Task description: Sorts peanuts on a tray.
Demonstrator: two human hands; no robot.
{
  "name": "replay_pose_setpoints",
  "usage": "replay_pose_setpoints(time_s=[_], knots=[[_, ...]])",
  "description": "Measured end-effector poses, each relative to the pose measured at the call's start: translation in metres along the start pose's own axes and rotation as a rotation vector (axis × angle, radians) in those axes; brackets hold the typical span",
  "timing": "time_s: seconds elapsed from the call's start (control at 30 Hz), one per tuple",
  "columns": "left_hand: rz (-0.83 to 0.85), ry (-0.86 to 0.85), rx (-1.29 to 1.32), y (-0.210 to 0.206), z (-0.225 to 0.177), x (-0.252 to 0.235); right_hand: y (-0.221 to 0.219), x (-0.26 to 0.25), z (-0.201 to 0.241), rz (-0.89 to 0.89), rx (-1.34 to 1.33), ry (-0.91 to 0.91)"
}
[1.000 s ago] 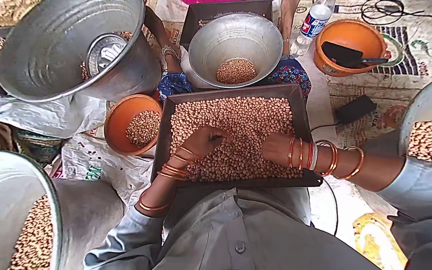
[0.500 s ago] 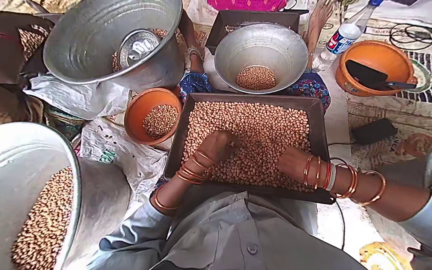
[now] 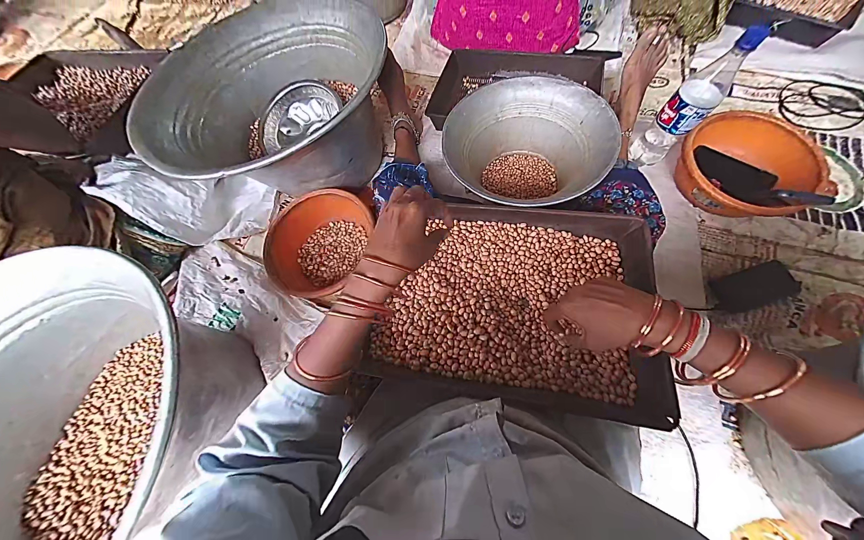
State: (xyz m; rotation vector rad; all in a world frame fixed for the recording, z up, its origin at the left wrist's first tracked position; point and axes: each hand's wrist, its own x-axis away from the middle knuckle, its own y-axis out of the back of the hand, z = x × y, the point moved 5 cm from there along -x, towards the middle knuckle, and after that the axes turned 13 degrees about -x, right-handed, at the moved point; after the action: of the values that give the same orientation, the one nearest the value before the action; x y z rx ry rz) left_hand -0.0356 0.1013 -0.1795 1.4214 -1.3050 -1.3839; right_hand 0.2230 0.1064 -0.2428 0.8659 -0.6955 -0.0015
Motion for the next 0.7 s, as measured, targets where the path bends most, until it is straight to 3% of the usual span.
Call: replay_pose_setpoints(time_s=[0.1,0.2,0.3,0.4,0.5,0.63,0.7], knots=[[0.054,-0.113,0.005,-0.038,-0.042,-0.018,0.011,0.001,-0.007,-0.116,-0.061,-0.059],[0.080,-0.144,-0.030,-0.053,-0.070,-0.016,0.030,0.007,-0.018,-0.394,-0.241,0.029],[0.101,-0.148,-0.069,-0.070,-0.074,-0.013,0.049,0.014,-0.032,-0.659,-0.601,0.136],[0.116,-0.146,-0.036,-0.080,-0.069,-0.013,0.058,0.019,-0.035,-0.711,-0.828,-0.014],[0.157,-0.032,0.256,-0.079,-0.045,-0.019,0.051,0.005,-0.049,-0.716,-0.691,-0.124],[0.150,0.200,0.789,-0.069,0.011,-0.031,0.033,-0.020,-0.060,-0.796,-0.247,-0.054],[0.143,0.260,0.873,-0.071,0.029,-0.037,0.028,-0.026,-0.057,-0.772,-0.124,-0.046]])
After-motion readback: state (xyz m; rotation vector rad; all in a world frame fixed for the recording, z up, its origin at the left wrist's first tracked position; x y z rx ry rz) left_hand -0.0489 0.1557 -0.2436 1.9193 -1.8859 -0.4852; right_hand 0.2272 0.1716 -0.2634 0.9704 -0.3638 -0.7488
